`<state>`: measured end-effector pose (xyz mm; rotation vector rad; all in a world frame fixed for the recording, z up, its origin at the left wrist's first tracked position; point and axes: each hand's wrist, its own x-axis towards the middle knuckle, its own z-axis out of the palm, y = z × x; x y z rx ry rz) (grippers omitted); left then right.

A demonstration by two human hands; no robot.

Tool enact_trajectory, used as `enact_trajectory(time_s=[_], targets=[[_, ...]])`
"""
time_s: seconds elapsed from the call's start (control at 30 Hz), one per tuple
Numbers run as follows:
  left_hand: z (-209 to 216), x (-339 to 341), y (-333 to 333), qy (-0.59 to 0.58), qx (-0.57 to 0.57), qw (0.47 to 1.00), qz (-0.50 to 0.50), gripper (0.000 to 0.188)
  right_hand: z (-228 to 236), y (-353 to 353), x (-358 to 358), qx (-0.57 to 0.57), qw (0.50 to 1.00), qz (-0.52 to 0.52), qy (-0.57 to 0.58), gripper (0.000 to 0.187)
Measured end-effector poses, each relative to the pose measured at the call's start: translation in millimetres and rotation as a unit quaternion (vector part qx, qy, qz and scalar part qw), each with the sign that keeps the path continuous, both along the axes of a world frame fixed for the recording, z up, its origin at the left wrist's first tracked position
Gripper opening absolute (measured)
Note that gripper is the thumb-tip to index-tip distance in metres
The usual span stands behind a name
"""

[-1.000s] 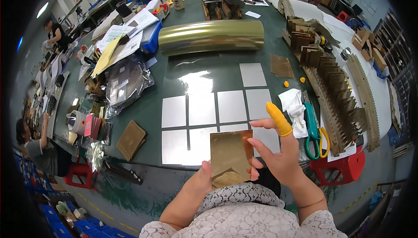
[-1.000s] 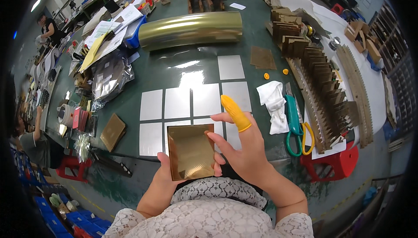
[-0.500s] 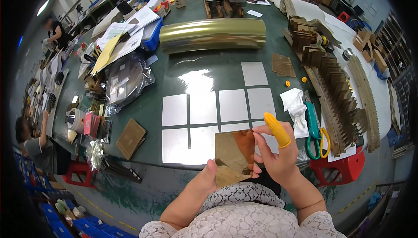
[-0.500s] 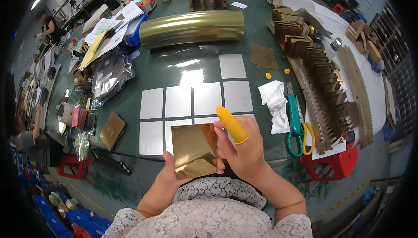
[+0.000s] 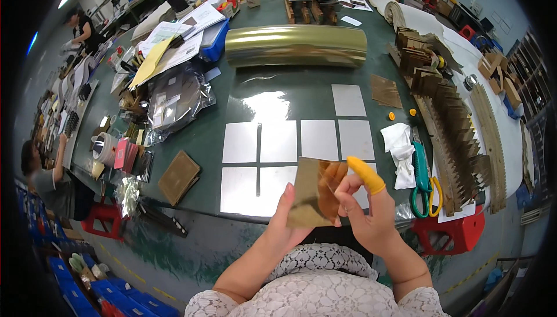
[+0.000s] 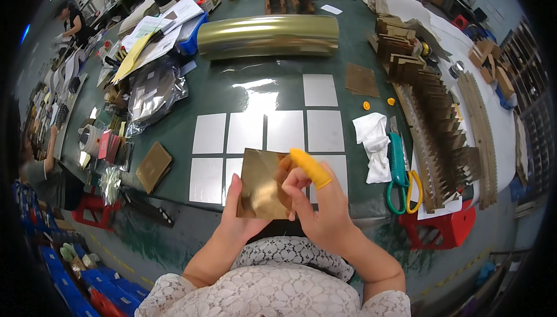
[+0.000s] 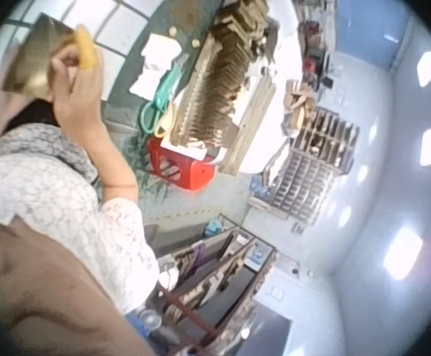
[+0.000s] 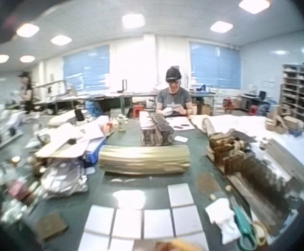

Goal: The person wipes the surface of small, square, gold-colored metal sheets using a white cloth. They handle the sheets one at a time, picking them up from a table, wiping both sides, and placing them back down.

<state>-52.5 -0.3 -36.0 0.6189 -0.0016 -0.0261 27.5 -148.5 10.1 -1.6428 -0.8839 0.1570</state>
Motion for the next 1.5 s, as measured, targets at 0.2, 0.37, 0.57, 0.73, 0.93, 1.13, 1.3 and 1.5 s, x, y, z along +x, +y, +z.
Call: enact_trajectory(time_s=[0.2,0.37,0.57,0.73,0.93,1.13,1.3,1.5], targets=[[5.9,3.2,2.3,0.046,0.008,0.997,0.057,0.076,2.0,-4.9,-11.7,-0.045,0.988,0.076,-0.123,0.039],[-11.8,6.9,14.9,-0.029,-0.164,0.986,-0.016,0.083,2.3,-7.6,-22.9,-0.061,0.968,0.123,-0.210,0.030],[-18.6,11.2,19.9,-0.038,-0.300,0.950,-0.076,0.096,1.9,-10.0,-26.8,-0.040,0.961,0.127,-0.241,0.027],[-18.3,9.8,20.5,-0.019,-0.274,0.960,-0.059,0.095,1.2,-10.4,-30.3,-0.034,0.968,0.116,-0.222,0.034],[-19.1,13.5,20.5,-0.071,-0.220,0.971,-0.054,0.087,-0.9,-10.6,-30.5,-0.037,0.968,0.102,-0.225,0.036],[-18.2,11.1,17.1,-0.034,-0.200,0.979,-0.029,0.093,2.0,-7.0,-27.9,-0.061,0.950,0.042,-0.302,0.036],[-22.3,10.9,17.5,-0.038,-0.202,0.978,-0.032,0.093,4.0,-5.6,-24.9,-0.049,0.950,-0.009,-0.309,0.046],[-21.9,12.5,16.6,-0.053,-0.151,0.987,-0.031,0.091,9.0,0.5,-7.7,-0.090,0.959,-0.097,-0.250,0.073]])
